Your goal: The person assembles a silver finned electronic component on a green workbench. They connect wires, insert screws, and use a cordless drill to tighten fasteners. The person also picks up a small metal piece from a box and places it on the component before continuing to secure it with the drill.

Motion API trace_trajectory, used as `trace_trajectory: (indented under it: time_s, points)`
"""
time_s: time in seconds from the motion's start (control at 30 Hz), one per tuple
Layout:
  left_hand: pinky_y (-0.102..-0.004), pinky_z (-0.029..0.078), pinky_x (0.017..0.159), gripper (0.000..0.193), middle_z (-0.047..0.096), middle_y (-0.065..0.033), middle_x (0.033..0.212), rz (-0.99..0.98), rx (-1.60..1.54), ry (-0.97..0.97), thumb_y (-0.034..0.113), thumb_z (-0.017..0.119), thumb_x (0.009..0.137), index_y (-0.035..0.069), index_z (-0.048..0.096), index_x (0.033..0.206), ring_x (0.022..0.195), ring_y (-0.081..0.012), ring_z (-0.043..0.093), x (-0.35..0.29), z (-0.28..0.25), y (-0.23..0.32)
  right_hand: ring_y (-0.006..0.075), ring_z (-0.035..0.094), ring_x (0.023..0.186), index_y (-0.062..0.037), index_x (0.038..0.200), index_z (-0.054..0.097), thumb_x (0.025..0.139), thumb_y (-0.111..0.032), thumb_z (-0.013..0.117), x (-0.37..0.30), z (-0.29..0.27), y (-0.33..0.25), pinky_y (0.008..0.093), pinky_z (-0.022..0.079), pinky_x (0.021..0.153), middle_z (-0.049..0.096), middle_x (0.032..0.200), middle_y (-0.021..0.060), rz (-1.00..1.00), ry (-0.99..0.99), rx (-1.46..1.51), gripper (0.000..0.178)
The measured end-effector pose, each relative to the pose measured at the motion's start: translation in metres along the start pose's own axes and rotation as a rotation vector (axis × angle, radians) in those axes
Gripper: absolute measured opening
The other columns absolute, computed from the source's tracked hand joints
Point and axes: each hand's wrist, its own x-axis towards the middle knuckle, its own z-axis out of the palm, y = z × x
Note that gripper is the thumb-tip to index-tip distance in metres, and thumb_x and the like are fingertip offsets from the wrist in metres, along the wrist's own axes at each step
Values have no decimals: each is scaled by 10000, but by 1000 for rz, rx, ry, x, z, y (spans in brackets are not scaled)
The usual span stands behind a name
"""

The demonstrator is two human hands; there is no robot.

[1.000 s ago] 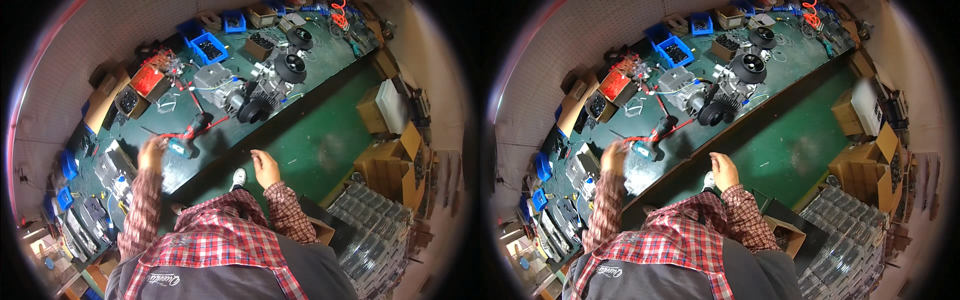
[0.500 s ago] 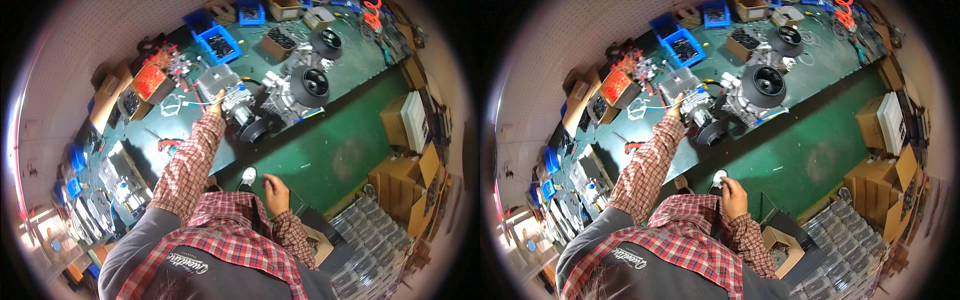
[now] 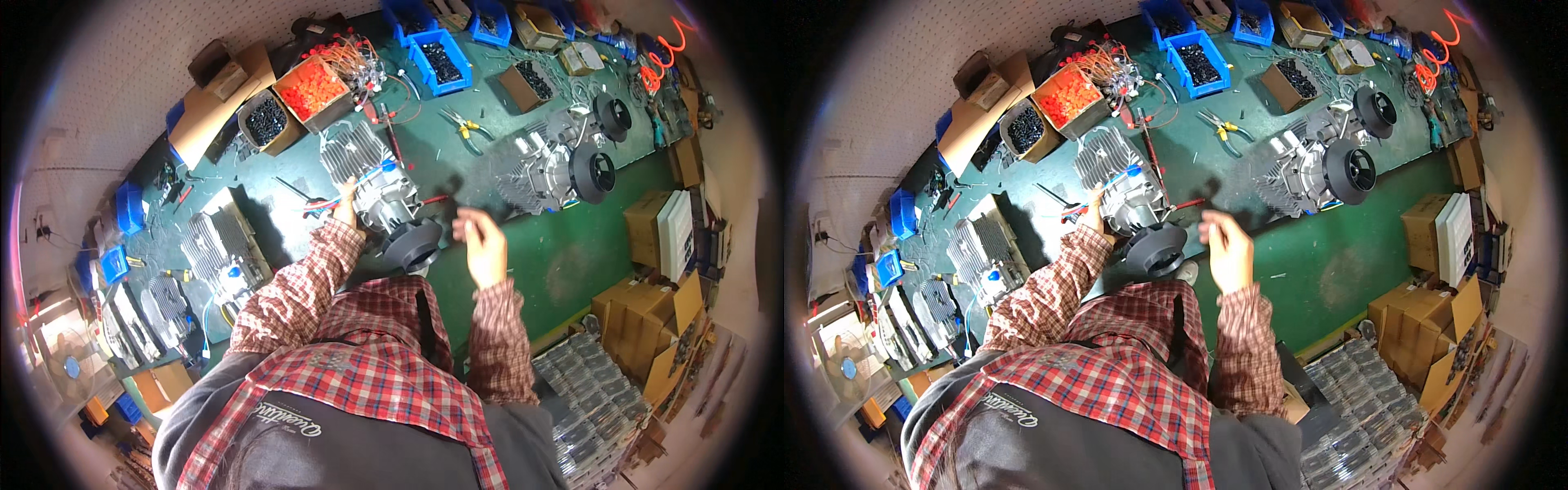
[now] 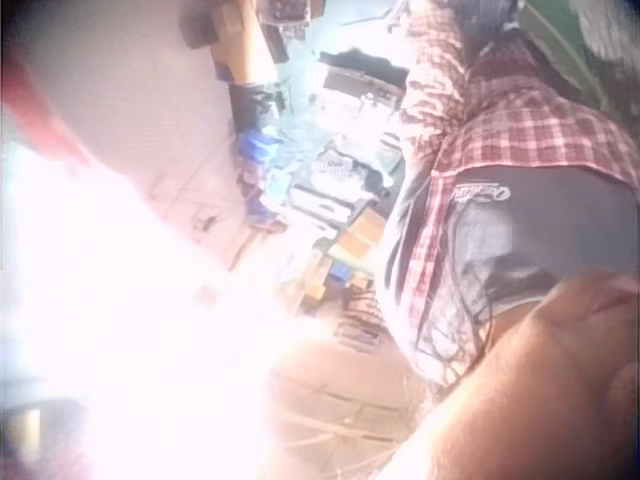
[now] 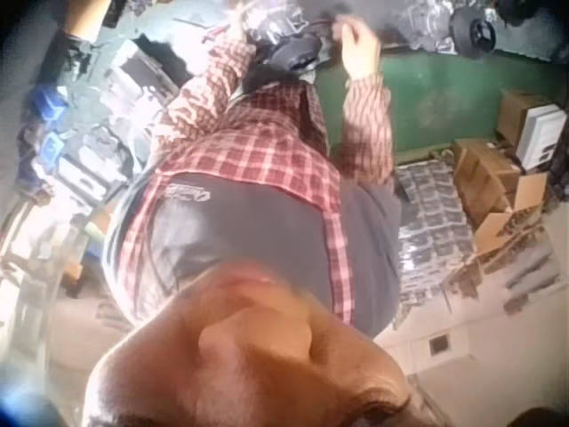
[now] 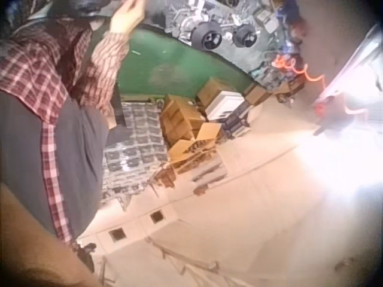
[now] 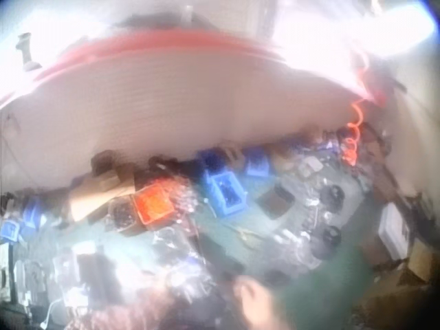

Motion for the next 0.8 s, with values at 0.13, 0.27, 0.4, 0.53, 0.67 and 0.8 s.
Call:
trace_trajectory:
  time_s: [0.13, 0.27, 0.4, 0.53, 0.67, 0.8]
  points:
    - [-462, 538, 799, 508, 684, -88, 1041, 63, 120, 175, 564, 574, 868, 122, 635, 1111, 904, -254, 663, 13, -15, -3, 367, 621, 953, -8, 1084, 609, 875, -122, 586, 129, 8, 23, 405, 491, 831, 641, 1007, 211, -288, 120, -521, 238]
    - [-492, 480, 888, 539, 661, -62, 1107, -29, 215, 289, 573, 643, 809, 163, 620, 1158, 1012, -263, 616, 0, -12, 13, 390, 496, 1169, -2, 1186, 529, 806, -148, 609, 243, 30, 80, 443, 446, 971, 524, 1226, 227, 137, 139, -1016, 415]
    - [-612, 386, 967, 706, 558, -86, 1289, -64, 246, 381, 583, 693, 773, 137, 512, 1288, 1159, -320, 529, -11, -16, 17, 301, 480, 1206, -122, 1326, 414, 882, -368, 593, 293, 19, 179, 444, 390, 994, 498, 1303, 105, 172, 354, -1391, 538]
    - [-630, 413, 930, 775, 403, -118, 1402, 40, 470, 496, 516, 734, 759, 134, 424, 1358, 1233, -340, 457, -35, -15, 15, 362, 532, 1109, -99, 1226, 431, 781, -353, 724, 264, 32, 148, 477, 467, 891, 526, 1196, 174, 70, 162, -1295, 590]
    - [-633, 448, 863, 664, 431, -126, 1391, 122, 484, 565, 433, 659, 821, 133, 428, 1366, 1246, -339, 436, -42, 19, 3, 445, 607, 923, -45, 1114, 465, 815, -361, 595, 240, 42, 103, 539, 496, 794, 534, 1112, 268, 23, 203, -1064, 454]
    - [-615, 453, 881, 668, 425, -139, 1406, 209, 575, 539, 456, 629, 842, 121, 413, 1379, 1241, -349, 442, -20, -14, -3, 288, 636, 795, -5, 987, 553, 881, -392, 584, 262, 30, 98, 411, 510, 669, 599, 767, 165, 82, 72, -583, 402]
